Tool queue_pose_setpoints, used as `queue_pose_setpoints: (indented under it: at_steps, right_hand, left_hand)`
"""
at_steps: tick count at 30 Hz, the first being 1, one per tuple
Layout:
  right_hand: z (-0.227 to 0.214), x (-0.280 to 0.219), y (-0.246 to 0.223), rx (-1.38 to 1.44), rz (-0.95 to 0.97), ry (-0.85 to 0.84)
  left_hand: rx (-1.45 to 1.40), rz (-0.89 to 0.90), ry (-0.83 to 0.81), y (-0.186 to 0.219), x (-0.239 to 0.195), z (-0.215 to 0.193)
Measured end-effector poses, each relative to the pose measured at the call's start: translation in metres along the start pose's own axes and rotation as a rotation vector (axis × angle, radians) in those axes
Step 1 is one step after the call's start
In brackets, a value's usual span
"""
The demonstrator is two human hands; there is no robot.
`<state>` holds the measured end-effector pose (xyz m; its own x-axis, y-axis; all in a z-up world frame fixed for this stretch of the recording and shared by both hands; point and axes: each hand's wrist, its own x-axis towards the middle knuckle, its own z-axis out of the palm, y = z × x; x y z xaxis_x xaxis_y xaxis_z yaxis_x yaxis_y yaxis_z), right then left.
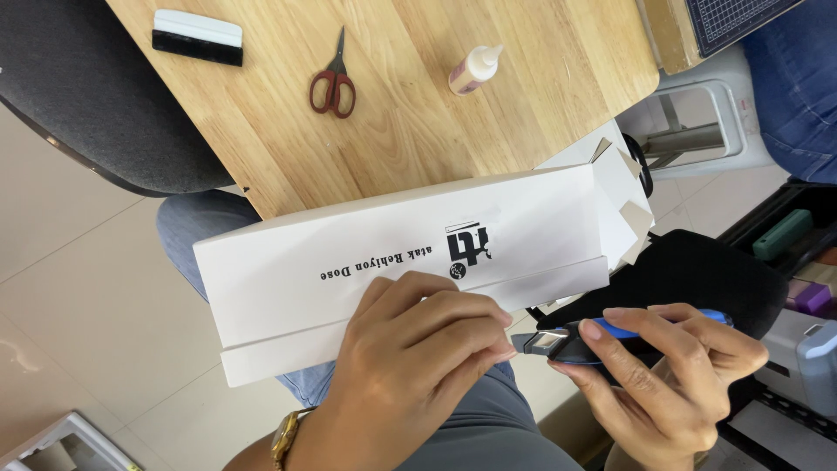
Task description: Trimming a logo or sticker on a white cardboard box using a utility knife
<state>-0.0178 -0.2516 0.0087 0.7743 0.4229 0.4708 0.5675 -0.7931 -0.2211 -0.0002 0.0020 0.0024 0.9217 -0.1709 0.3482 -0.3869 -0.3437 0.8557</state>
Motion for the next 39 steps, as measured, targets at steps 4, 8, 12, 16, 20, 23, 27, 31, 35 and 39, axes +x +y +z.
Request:
queue_pose_setpoints:
  at_steps: [4,8,12,16,20,23,27,31,35,39]
  right_hand:
    - [0.0,0.002,0.005,-0.004,0.015,-0.017]
    - [-0.003,0.017,0.011,-0.084,0.089,-0.196]
    - [0.003,0.021,0.028,-0.079,0.087,-0.348]
    - [0.008,0.031,0.031,-0.068,0.075,-0.377]
    - [0.007,0.041,0.033,-0.057,0.047,-0.413]
    - [0.008,0.045,0.033,-0.055,0.041,-0.43]
    - [0.01,0.048,0.034,-0.035,0.034,-0.44]
    - [0.01,0.049,0.035,-0.018,0.024,-0.448]
    - [0.012,0.051,0.031,-0.019,0.048,-0.451]
    - [0.013,0.049,0.031,-0.029,0.061,-0.45]
  left_hand:
    - [-0.022,0.007,0.0,-0.002,-0.006,-0.041]
    - [0.276,-0.459,0.175,-0.001,-0.026,-0.079]
    - [0.363,-0.555,0.177,-0.005,-0.032,-0.085]
    - [0.412,-0.633,0.172,-0.011,-0.036,-0.085]
    - [0.492,-0.74,0.172,-0.015,-0.04,-0.083]
    - [0.55,-0.81,0.172,-0.019,-0.042,-0.082]
    - [0.638,-0.912,0.164,-0.023,-0.043,-0.08]
    - [0.603,-0.101,-0.06,-0.025,-0.003,-0.019]
    - [0.859,-0.106,-0.203,-0.025,0.009,0.007]
    - [0.87,-0.14,-0.22,-0.027,0.008,0.012]
